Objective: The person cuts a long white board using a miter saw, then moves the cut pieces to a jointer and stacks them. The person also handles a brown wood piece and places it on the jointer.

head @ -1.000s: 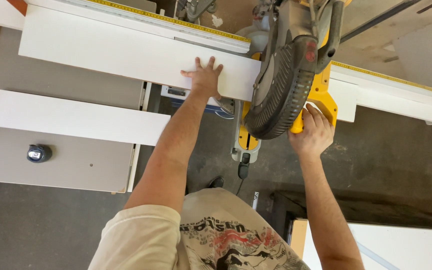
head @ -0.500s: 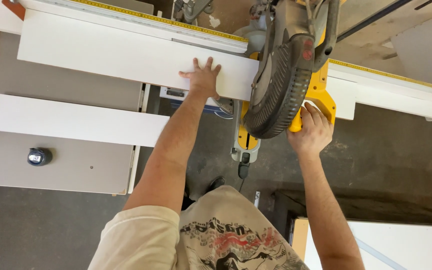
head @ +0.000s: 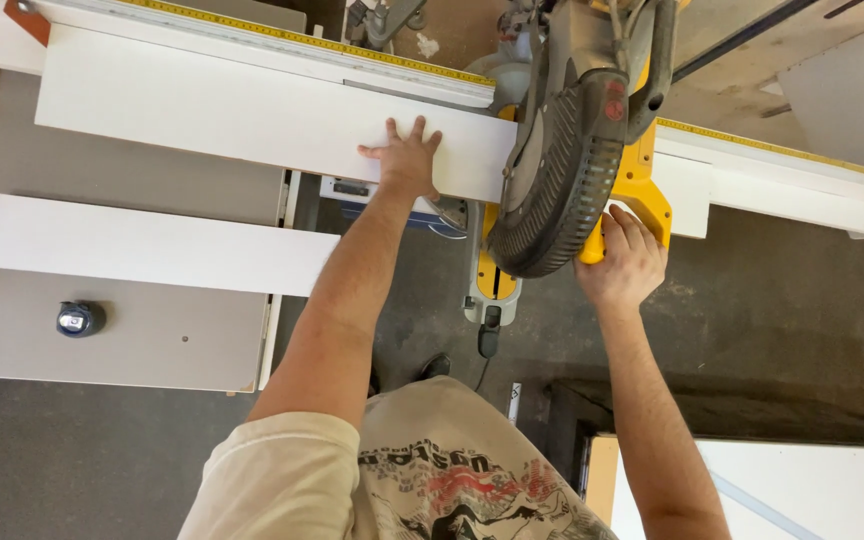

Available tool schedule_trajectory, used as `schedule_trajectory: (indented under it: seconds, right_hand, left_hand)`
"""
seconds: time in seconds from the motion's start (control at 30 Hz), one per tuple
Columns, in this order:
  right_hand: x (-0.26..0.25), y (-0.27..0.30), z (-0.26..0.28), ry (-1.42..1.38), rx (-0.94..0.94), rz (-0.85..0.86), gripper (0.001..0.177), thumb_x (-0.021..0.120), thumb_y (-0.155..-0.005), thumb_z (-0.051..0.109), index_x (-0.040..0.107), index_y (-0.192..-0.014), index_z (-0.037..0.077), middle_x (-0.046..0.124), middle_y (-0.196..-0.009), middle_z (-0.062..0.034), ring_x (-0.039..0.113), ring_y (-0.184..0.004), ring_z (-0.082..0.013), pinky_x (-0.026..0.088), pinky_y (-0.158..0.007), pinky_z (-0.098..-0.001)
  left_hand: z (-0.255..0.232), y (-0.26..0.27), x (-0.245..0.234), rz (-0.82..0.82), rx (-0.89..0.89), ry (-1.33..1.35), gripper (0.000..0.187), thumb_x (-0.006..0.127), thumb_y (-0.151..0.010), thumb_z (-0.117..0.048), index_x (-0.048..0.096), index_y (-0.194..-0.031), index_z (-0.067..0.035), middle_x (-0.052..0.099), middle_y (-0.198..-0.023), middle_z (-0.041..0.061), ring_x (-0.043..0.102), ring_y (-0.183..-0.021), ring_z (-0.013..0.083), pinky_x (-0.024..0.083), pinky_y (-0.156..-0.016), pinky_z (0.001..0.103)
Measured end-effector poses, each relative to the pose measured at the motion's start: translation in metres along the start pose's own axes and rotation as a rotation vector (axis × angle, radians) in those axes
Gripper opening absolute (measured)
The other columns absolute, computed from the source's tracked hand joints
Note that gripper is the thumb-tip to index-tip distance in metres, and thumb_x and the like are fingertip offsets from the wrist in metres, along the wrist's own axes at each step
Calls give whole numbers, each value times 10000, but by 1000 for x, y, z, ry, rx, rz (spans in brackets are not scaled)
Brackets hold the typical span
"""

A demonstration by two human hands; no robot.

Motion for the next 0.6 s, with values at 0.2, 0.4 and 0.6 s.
schedule_trajectory:
  seconds: [0.2, 0.4, 0.6]
  right_hand:
    - [2, 0, 0, -17, 30, 6, 173, 750, -829, 247, 788, -994, 208, 782, -1089, 59, 742, -1014, -164, 486, -844, -302]
    - [3, 4, -3, 0, 24, 34, 214, 758, -830, 279, 801, -1024, 198, 783, -1101, 49, 742, -1007, -179, 490, -835, -312]
    - [5, 8, -3, 21, 27, 55, 232, 761, -815, 277, 798, -1026, 190, 782, -1098, 46, 740, -1009, -186, 486, -832, -316]
  left_hand:
    - [-1, 6, -8, 4, -1, -18, 1107, 900, -709, -452, 308, -1635, -318, 169, -1728, 31, 130, -1522, 517, 349, -920, 906]
    - [-2, 1, -2, 0, 6, 4, 1124, 911, -695, -443, 306, -1634, -318, 163, -1729, 28, 117, -1521, 523, 325, -919, 920]
    - [4, -1, 2, -39, 35, 20, 1131, 921, -681, -455, 323, -1630, -307, 175, -1723, 46, 133, -1513, 534, 385, -919, 884]
Point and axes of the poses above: each hand's wrist, its own y-axis away from the middle knuckle, its own x-axis out of the palm, z = x × y, the point moved 2 cm from there along -y, towards the middle knuckle
